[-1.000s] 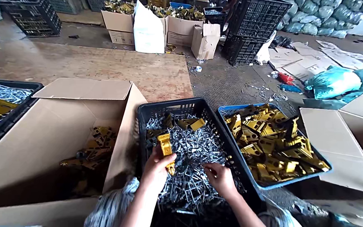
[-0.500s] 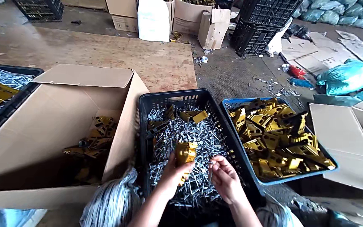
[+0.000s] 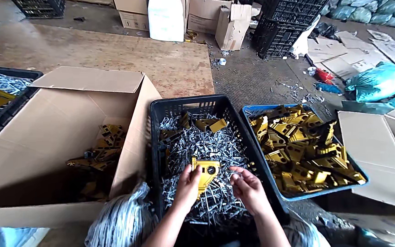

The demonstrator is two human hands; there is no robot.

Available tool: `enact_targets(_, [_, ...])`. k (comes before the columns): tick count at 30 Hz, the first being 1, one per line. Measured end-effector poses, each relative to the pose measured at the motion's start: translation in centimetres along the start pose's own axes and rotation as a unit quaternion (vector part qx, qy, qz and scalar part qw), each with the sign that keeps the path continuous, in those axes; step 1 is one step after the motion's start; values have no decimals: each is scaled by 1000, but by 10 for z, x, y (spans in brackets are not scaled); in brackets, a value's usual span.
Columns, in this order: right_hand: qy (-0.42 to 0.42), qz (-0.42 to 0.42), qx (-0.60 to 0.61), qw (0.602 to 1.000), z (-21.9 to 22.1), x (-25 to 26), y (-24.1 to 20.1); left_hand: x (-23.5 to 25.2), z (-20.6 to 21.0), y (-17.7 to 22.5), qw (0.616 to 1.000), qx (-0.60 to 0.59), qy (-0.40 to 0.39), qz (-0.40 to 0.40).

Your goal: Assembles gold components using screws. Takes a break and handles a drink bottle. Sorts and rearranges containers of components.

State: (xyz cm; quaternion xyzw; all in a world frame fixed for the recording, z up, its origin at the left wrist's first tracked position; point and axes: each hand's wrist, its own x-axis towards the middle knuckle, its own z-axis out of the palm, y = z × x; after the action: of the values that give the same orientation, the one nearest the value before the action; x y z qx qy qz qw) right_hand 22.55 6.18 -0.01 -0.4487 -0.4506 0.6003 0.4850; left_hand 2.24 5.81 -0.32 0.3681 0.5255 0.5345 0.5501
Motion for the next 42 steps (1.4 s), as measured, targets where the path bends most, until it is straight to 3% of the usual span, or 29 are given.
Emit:
enact_targets(4, [3, -164, -164, 973, -14, 2, -3, 0, -2, 2, 1000, -1, 6, 5])
enact_targets(7, [15, -266, -334, 904, -24, 6, -2, 0, -2, 2, 1000, 7, -12, 23])
enact_targets(9, [16, -265, -352, 898, -22, 8, -1, -2, -3, 2, 998, 20, -41, 34])
enact_targets(12, [43, -218, -321, 921, -9, 7, -1, -5, 0, 0, 995, 38, -73, 54])
enact_targets(18, [49, -184, -310, 931, 0, 7, 1, -6, 1, -6, 992, 58, -68, 92])
enact_targets(20, [47, -209, -319, 923, 5, 6, 7, -8, 4, -7, 991, 67, -47, 108])
enact_targets(23, [62, -318, -406, 854, 13, 7, 17, -6, 9, -10, 994, 51, 25, 91])
enact_targets(27, [-22, -377, -414, 828, 36, -17, 23, 23, -7, 6, 988, -33, 141, 45])
enact_targets(29, [-32, -339, -433, 834, 33, -18, 24, 26, -11, 18, 988, -48, 126, 75])
enact_targets(32, [11, -202, -508, 837, 15, -6, 13, 20, -11, 21, 990, -57, 102, 84])
enact_targets(33, [36, -192, -514, 835, 8, -1, 9, 17, -10, 21, 991, -54, 95, 80])
enact_targets(35, [74, -264, -488, 829, -4, 4, 1, 11, -9, 22, 993, -41, 69, 82])
enact_targets(38, [15, -368, -354, 860, -12, 8, -14, 7, -11, 20, 995, -11, 13, 96])
enact_targets(42, [-52, -393, -318, 861, -10, 13, -14, 0, -10, 16, 992, 27, -80, 97])
